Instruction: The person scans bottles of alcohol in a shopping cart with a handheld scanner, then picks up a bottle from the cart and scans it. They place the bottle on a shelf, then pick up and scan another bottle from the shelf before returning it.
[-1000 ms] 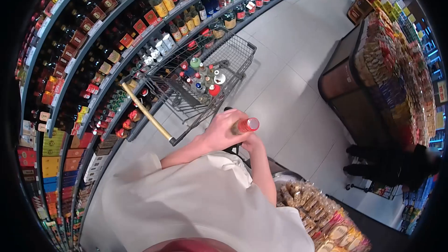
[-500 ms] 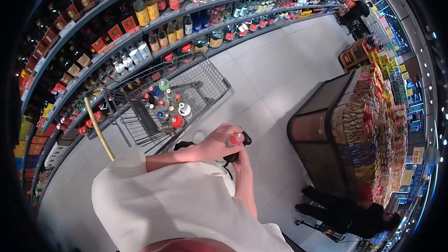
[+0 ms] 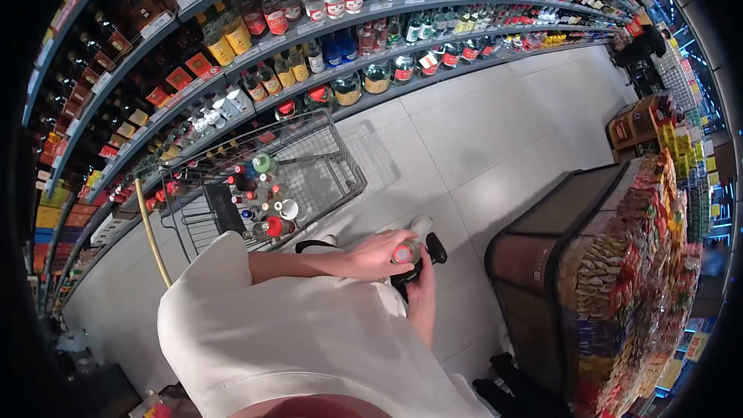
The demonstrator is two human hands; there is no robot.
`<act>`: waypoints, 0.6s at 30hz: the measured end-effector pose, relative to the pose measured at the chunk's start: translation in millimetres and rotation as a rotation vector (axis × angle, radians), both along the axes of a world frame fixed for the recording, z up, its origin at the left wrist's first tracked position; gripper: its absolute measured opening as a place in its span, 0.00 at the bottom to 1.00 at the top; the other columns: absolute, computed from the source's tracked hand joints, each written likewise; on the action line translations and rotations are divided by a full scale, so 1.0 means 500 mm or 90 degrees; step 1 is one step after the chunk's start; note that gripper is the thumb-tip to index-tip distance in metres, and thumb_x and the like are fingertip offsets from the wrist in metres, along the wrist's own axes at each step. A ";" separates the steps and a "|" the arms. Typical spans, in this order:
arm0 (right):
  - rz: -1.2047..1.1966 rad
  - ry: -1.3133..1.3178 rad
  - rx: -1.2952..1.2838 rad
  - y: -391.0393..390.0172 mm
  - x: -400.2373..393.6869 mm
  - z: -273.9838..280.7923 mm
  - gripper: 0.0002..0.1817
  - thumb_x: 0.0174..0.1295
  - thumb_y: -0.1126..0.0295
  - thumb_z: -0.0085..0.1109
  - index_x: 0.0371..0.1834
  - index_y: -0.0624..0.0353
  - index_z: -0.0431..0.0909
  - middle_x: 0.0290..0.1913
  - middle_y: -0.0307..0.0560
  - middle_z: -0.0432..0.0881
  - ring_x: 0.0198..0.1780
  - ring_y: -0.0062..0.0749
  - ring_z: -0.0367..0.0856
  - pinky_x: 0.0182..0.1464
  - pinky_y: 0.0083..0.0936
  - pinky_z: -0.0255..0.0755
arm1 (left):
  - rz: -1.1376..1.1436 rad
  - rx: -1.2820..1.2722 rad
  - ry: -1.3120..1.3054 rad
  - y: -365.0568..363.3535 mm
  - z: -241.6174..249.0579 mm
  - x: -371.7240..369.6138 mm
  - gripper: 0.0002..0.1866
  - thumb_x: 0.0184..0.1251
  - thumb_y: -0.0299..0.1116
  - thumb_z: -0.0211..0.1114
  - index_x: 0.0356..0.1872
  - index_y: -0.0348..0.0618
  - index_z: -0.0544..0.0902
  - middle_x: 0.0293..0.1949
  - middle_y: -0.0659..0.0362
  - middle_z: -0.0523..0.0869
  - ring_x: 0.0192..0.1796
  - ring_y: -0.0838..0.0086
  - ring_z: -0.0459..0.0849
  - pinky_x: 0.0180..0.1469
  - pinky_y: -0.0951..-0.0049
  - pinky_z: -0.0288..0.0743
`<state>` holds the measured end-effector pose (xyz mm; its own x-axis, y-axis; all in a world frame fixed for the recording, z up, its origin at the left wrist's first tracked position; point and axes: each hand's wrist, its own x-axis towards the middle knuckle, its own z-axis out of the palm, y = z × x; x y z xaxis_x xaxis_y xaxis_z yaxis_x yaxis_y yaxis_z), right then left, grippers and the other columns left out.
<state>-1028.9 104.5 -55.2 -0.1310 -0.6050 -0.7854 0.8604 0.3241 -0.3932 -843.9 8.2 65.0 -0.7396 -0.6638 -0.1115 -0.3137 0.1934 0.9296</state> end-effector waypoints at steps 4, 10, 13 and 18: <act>0.029 0.002 -0.041 -0.113 -0.198 0.036 0.14 0.79 0.59 0.54 0.61 0.51 0.77 0.55 0.42 0.86 0.58 0.34 0.85 0.62 0.39 0.82 | 0.073 -0.015 0.024 -0.071 0.022 -0.191 0.33 0.69 0.44 0.71 0.68 0.40 0.68 0.62 0.42 0.81 0.65 0.46 0.79 0.64 0.52 0.75; 0.088 0.015 -0.011 -0.199 -0.427 0.109 0.16 0.79 0.59 0.51 0.60 0.53 0.78 0.56 0.43 0.85 0.58 0.35 0.85 0.60 0.39 0.81 | 0.081 -0.069 0.059 -0.137 0.054 -0.417 0.29 0.69 0.41 0.70 0.68 0.48 0.74 0.66 0.49 0.79 0.68 0.52 0.77 0.68 0.55 0.72; 0.142 0.040 0.039 -0.239 -0.506 0.115 0.17 0.78 0.59 0.50 0.61 0.55 0.78 0.57 0.45 0.85 0.60 0.36 0.84 0.62 0.40 0.81 | 0.081 -0.093 0.065 -0.168 0.049 -0.485 0.28 0.68 0.40 0.72 0.67 0.50 0.76 0.69 0.50 0.77 0.71 0.53 0.74 0.72 0.56 0.69; 0.202 -0.028 -0.105 -0.317 -0.553 0.105 0.21 0.81 0.55 0.49 0.68 0.55 0.73 0.63 0.47 0.82 0.64 0.38 0.82 0.66 0.41 0.79 | 0.133 -0.048 0.117 -0.218 0.045 -0.526 0.28 0.70 0.42 0.68 0.67 0.43 0.75 0.69 0.47 0.76 0.73 0.51 0.71 0.74 0.54 0.66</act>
